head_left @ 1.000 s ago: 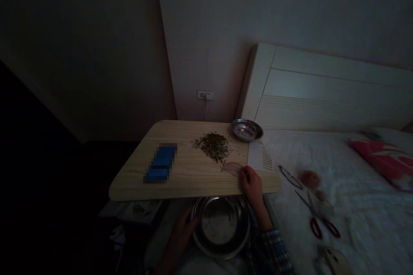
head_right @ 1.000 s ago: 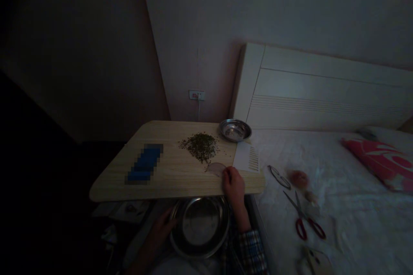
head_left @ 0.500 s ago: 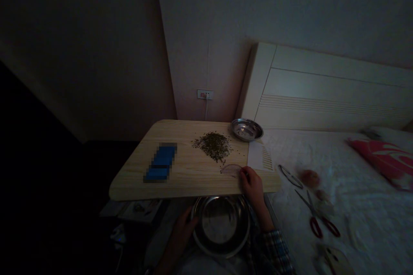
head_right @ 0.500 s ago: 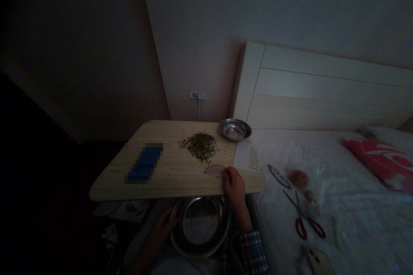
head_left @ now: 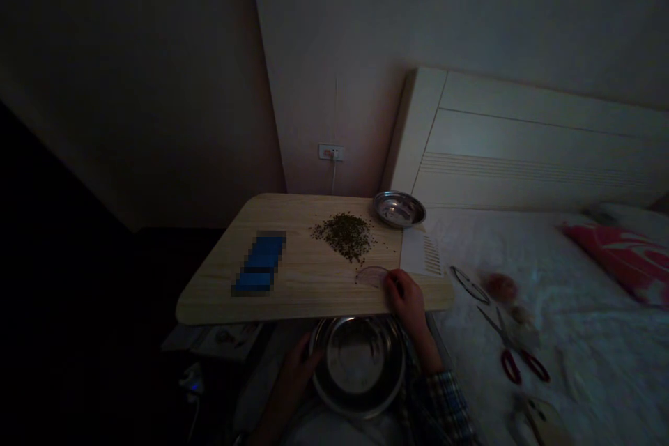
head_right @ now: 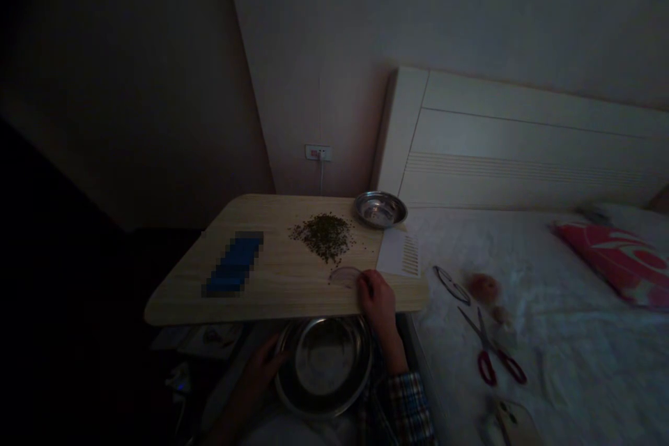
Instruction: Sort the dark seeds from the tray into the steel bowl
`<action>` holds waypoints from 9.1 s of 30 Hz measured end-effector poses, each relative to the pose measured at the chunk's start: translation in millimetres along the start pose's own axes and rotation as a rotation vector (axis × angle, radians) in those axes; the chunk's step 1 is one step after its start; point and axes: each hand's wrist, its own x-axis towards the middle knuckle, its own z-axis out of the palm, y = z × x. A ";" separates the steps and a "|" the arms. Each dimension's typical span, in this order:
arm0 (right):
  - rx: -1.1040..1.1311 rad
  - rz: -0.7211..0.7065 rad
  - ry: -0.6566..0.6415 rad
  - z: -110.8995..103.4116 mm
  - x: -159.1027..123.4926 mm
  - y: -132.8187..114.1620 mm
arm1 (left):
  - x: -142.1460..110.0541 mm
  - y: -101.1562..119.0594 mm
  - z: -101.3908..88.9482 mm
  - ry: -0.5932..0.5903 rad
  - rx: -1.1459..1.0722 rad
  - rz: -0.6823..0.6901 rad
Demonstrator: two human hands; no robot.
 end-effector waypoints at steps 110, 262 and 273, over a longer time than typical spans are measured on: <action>0.232 -0.014 -0.195 -15.0 -6.4 -8.2 | 4.0 -10.9 -1.1 -0.036 -0.003 0.044; 0.098 -0.085 -0.235 -10.8 -6.1 -9.7 | 13.9 -28.8 2.4 -0.021 0.040 0.078; 0.154 -0.097 -0.321 -13.9 -6.4 -6.5 | 11.3 -25.2 1.8 -0.041 0.014 0.079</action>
